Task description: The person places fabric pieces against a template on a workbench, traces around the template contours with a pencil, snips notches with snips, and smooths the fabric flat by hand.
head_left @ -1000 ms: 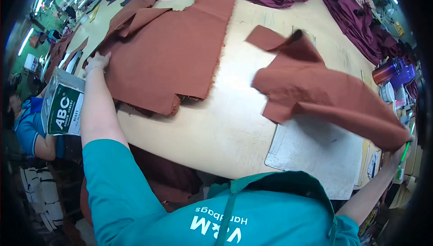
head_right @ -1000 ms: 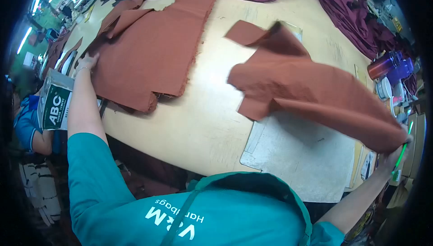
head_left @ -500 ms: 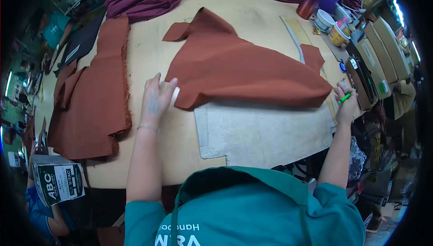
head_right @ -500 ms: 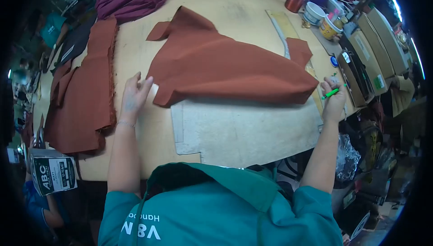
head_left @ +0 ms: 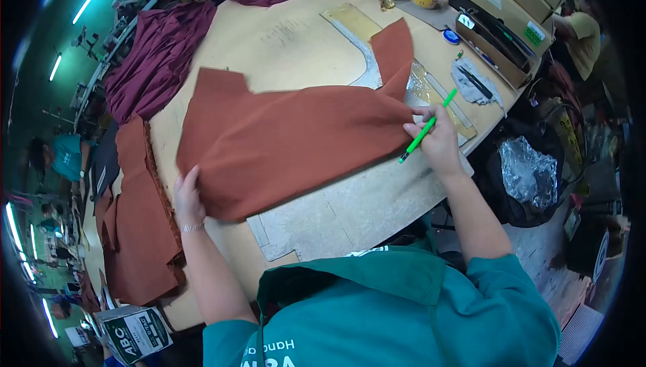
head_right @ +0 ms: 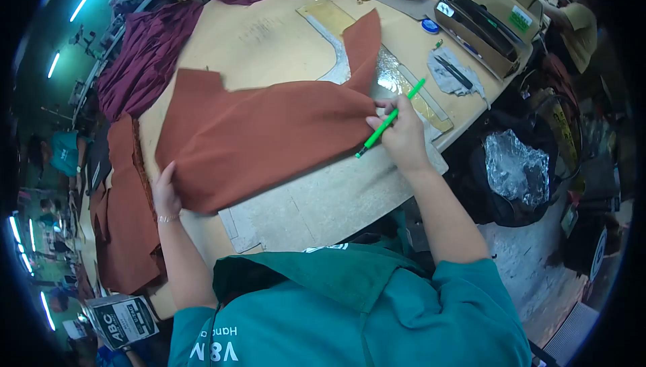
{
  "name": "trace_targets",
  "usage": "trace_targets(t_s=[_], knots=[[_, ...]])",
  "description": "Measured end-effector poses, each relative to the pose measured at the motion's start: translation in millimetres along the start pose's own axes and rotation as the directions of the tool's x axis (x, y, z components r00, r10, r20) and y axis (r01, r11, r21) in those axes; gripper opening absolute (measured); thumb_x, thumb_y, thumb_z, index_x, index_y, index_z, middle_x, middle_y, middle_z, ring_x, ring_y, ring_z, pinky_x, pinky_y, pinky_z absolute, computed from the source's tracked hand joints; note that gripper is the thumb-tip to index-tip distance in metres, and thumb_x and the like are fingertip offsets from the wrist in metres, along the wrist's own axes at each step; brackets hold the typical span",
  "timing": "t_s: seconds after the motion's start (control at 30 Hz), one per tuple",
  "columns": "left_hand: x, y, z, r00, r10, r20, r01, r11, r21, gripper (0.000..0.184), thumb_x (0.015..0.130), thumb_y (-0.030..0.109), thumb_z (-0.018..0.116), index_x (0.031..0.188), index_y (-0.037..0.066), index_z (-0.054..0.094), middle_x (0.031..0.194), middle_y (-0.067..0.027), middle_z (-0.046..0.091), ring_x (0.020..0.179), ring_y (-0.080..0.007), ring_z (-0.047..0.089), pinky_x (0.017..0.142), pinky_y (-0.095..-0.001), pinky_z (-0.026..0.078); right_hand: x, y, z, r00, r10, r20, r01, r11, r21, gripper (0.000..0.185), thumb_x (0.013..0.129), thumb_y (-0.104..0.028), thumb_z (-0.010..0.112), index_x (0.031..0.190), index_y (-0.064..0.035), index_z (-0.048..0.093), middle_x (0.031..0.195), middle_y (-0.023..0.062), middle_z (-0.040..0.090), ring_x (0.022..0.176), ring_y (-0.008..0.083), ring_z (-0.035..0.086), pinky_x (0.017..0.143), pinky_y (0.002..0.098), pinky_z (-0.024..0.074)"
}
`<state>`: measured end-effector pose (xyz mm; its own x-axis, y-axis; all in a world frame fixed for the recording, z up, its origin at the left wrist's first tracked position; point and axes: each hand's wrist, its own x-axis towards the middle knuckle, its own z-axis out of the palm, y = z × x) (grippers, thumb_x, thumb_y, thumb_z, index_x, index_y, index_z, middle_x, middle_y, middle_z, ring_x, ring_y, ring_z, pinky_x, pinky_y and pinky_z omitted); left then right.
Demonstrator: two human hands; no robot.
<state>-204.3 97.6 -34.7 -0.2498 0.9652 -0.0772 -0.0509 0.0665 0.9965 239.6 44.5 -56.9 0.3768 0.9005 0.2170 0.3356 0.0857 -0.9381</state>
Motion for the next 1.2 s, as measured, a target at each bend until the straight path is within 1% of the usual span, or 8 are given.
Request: trace_targets(t_s=[0.17, 0.3, 0.53, 0.63, 0.73, 0.9, 1.07, 1.2], knots=[[-61, 7, -52, 0.971, -0.237, -0.031, 0.198, 0.87, -0.451, 0.034, 0.088, 0.023, 0.049, 0.115, 0.002, 0.047, 0.116, -0.0115, 0.053, 0.106, -0.0248, 0.052, 0.09, -0.0383, 0.043, 36, -36, 0, 0.999, 0.004, 0.042, -0.027, 0.833, 0.553, 0.021, 0.078, -0.005, 0.064, 0.084, -0.0044, 0.044, 0.085, 0.0094, 0.059, 0.077, 0.0152, 0.058, 0.069, 0.0261, 0.047], [-102, 3, -41, 0.92, -0.373, 0.119, 0.377, 0.761, -0.529, 0.041, 0.09, 0.036, 0.044, 0.119, 0.007, 0.045, 0.121, -0.0095, 0.051, 0.112, -0.0269, 0.048, 0.094, -0.043, 0.04, 36, -15, 7, 0.983, 0.144, 0.113, -0.182, 0.815, 0.55, 0.016, 0.085, -0.01, 0.058, 0.088, -0.0056, 0.043, 0.103, 0.0153, 0.056, 0.091, 0.0209, 0.059, 0.074, 0.0257, 0.0463], [-128, -14, -37, 0.896, -0.438, 0.076, 0.444, 0.872, -0.204, 0.04, 0.088, 0.029, 0.051, 0.121, 0.008, 0.043, 0.109, -0.01, 0.057, 0.089, -0.0245, 0.061, 0.069, -0.0341, 0.053, -21, -2, -22, 0.988, 0.006, 0.155, 0.017, 0.988, -0.151, 0.026, 0.078, -0.017, 0.067, 0.091, -0.0021, 0.051, 0.078, 0.008, 0.055, 0.081, 0.0145, 0.055, 0.069, 0.0259, 0.0443], [-113, -20, -25, 0.987, -0.149, 0.056, 0.146, 0.988, 0.052, 0.033, 0.086, 0.018, 0.054, 0.114, 0.003, 0.05, 0.105, -0.0086, 0.058, 0.09, -0.0191, 0.059, 0.076, -0.0303, 0.049, -41, -19, -16, 0.887, -0.278, 0.369, 0.451, 0.694, -0.561, 0.025, 0.074, -0.014, 0.069, 0.084, -0.0032, 0.049, 0.071, 0.0071, 0.052, 0.072, 0.0144, 0.052, 0.062, 0.0279, 0.0424], [-105, -14, -16, 0.999, -0.046, 0.019, 0.044, 0.997, 0.067, 0.029, 0.083, 0.011, 0.054, 0.109, -0.002, 0.054, 0.103, -0.0073, 0.059, 0.091, -0.0147, 0.057, 0.082, -0.0272, 0.044, -48, -5, -1, 0.839, -0.381, 0.389, 0.53, 0.736, -0.422, 0.028, 0.07, -0.012, 0.072, 0.079, -0.003, 0.047, 0.068, 0.0067, 0.049, 0.062, 0.0156, 0.047, 0.058, 0.0284, 0.0397], [-141, 57, -2, 1.0, -0.01, -0.002, 0.009, 0.982, -0.187, 0.037, 0.077, 0.007, 0.054, 0.11, -0.009, 0.05, 0.101, -0.0147, 0.058, 0.092, -0.0206, 0.058, 0.086, -0.0297, 0.043, -34, -55, -32, 0.983, 0.0, 0.184, -0.004, 1.0, 0.023, 0.028, 0.066, -0.002, 0.072, 0.073, -0.0081, 0.046, 0.07, 0.0, 0.05, 0.066, 0.0092, 0.049, 0.059, 0.0241, 0.0392], [-135, 111, -13, 0.974, 0.225, 0.005, -0.216, 0.941, -0.261, 0.044, 0.073, 0.014, 0.05, 0.108, -0.013, 0.048, 0.101, -0.0218, 0.057, 0.09, -0.027, 0.059, 0.084, -0.0346, 0.045, 34, -143, -60, 0.947, -0.32, -0.029, 0.321, 0.942, 0.099, 0.023, 0.07, -0.001, 0.069, 0.074, -0.0054, 0.046, 0.08, 0.0062, 0.057, 0.076, 0.0135, 0.057, 0.066, 0.0226, 0.0455], [-5, 117, -12, 0.995, 0.02, 0.095, 0.028, 0.875, -0.484, 0.025, 0.083, 0.016, 0.048, 0.1, -0.001, 0.055, 0.099, -0.0105, 0.059, 0.092, -0.019, 0.057, 0.087, -0.0354, 0.043, 145, -163, 20, 0.922, -0.364, 0.133, 0.361, 0.931, 0.051, 0.026, 0.07, -0.014, 0.073, 0.079, -0.0028, 0.052, 0.073, 0.0016, 0.053, 0.065, 0.0085, 0.052, 0.058, 0.0209, 0.0416]])
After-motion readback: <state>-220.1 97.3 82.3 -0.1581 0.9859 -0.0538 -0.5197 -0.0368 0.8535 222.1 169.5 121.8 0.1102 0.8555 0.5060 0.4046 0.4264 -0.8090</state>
